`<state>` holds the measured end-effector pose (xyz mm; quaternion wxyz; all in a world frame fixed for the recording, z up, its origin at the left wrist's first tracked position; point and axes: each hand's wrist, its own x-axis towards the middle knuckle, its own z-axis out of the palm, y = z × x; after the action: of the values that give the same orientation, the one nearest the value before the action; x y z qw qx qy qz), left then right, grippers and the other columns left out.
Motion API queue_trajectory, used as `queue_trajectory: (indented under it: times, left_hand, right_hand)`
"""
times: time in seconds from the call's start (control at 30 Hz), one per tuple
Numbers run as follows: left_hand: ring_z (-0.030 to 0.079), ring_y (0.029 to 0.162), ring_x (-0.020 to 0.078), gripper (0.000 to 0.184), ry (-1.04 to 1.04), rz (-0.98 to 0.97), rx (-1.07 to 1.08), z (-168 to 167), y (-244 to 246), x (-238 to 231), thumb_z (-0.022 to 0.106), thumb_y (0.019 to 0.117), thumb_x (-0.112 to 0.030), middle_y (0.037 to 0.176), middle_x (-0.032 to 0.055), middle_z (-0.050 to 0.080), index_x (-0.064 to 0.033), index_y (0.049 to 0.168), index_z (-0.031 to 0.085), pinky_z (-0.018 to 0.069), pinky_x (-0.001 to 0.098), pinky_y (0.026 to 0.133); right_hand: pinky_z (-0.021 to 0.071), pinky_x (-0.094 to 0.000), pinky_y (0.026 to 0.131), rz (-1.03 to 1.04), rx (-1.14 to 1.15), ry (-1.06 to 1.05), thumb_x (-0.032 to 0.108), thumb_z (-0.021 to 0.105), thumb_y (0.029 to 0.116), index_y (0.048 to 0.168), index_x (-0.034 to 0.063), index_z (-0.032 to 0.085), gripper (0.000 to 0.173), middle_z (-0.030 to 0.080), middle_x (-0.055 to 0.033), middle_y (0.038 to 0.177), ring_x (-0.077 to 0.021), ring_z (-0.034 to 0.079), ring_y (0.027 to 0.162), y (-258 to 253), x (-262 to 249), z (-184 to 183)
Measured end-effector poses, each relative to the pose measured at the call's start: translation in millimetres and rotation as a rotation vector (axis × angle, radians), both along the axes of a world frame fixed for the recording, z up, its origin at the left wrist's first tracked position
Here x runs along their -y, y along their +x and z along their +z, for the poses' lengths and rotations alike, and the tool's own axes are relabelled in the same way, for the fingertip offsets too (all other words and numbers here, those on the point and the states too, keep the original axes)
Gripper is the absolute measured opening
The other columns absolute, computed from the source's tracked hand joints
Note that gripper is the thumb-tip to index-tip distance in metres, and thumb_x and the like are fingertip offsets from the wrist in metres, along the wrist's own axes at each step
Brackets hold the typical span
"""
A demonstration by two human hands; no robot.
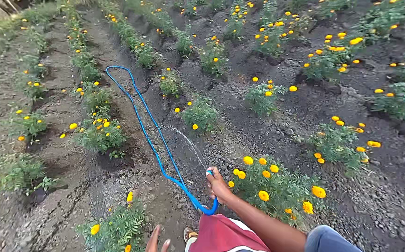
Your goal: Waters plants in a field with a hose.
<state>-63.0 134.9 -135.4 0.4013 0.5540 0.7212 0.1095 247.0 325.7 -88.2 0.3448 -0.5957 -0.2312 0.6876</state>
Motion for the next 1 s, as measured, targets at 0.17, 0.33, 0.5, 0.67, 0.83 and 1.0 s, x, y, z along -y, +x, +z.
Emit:
queue_trajectory:
  times: [0.17,0.33,0.5,0.67,0.83,1.0]
  left_hand:
    - [0.033,0.152,0.0338,0.084,-0.017,-0.724,0.083,-2,126,-126,0.073,0.0867,-0.055,0.161,0.0116,0.042,-0.0130,0.155,0.046,0.0243,0.0594,0.123]
    - [0.049,0.142,0.0291,0.059,0.069,-0.845,0.175,-41,148,-119,0.062,0.0951,-0.050,0.141,0.0103,0.062,-0.0096,0.137,0.063,0.0235,0.0555,0.124]
    - [0.064,0.118,0.0338,0.048,0.093,-1.070,0.110,-31,163,-95,0.051,0.1045,-0.043,0.116,0.0189,0.071,0.0002,0.116,0.070,0.0435,0.0490,0.110]
    - [0.068,0.085,0.0349,0.056,-0.029,-0.987,0.342,-30,181,-13,0.039,0.1072,-0.042,0.086,0.0203,0.068,0.0047,0.102,0.069,0.0515,0.0573,0.084]
    - [0.056,0.063,0.0188,0.052,-0.159,-0.982,0.571,-5,202,45,0.039,0.1069,-0.038,0.067,0.0061,0.058,0.0002,0.084,0.066,0.0493,0.0445,0.066]
    - [0.049,0.056,0.0128,0.055,-0.248,-1.092,0.742,7,233,78,0.037,0.1077,-0.041,0.060,-0.0001,0.048,-0.0043,0.073,0.059,0.0448,0.0373,0.059]
  right_hand:
    - [0.0333,-0.0239,0.036,-0.326,-0.181,-0.051,0.028,0.034,0.1139,0.127,0.0157,0.038,0.018,0.035,0.0020,0.063,-0.0082,0.033,0.040,39,6,40]
    - [0.0309,-0.0209,0.035,-0.537,-0.178,-0.031,0.029,0.034,0.1139,0.125,0.0171,0.040,0.017,0.036,0.0025,0.064,-0.0061,0.032,0.040,101,47,66]
    - [0.0322,-0.0210,0.035,-0.560,-0.032,0.030,0.028,0.036,0.1136,0.128,0.0169,0.041,0.019,0.037,0.0024,0.065,-0.0062,0.033,0.040,124,102,74]
    - [0.0347,-0.0233,0.038,-0.522,0.175,0.076,0.027,0.038,0.1131,0.137,0.0151,0.041,0.027,0.039,0.0009,0.068,-0.0081,0.035,0.042,141,130,77]
    - [0.0345,-0.0229,0.038,-0.544,0.254,0.043,0.026,0.039,0.1129,0.137,0.0134,0.044,0.027,0.038,0.0016,0.067,-0.0075,0.035,0.042,170,180,84]
    - [0.0341,-0.0228,0.037,-0.566,0.343,0.086,0.024,0.039,0.1128,0.135,0.0125,0.047,0.026,0.039,0.0018,0.065,-0.0073,0.035,0.041,198,231,98]
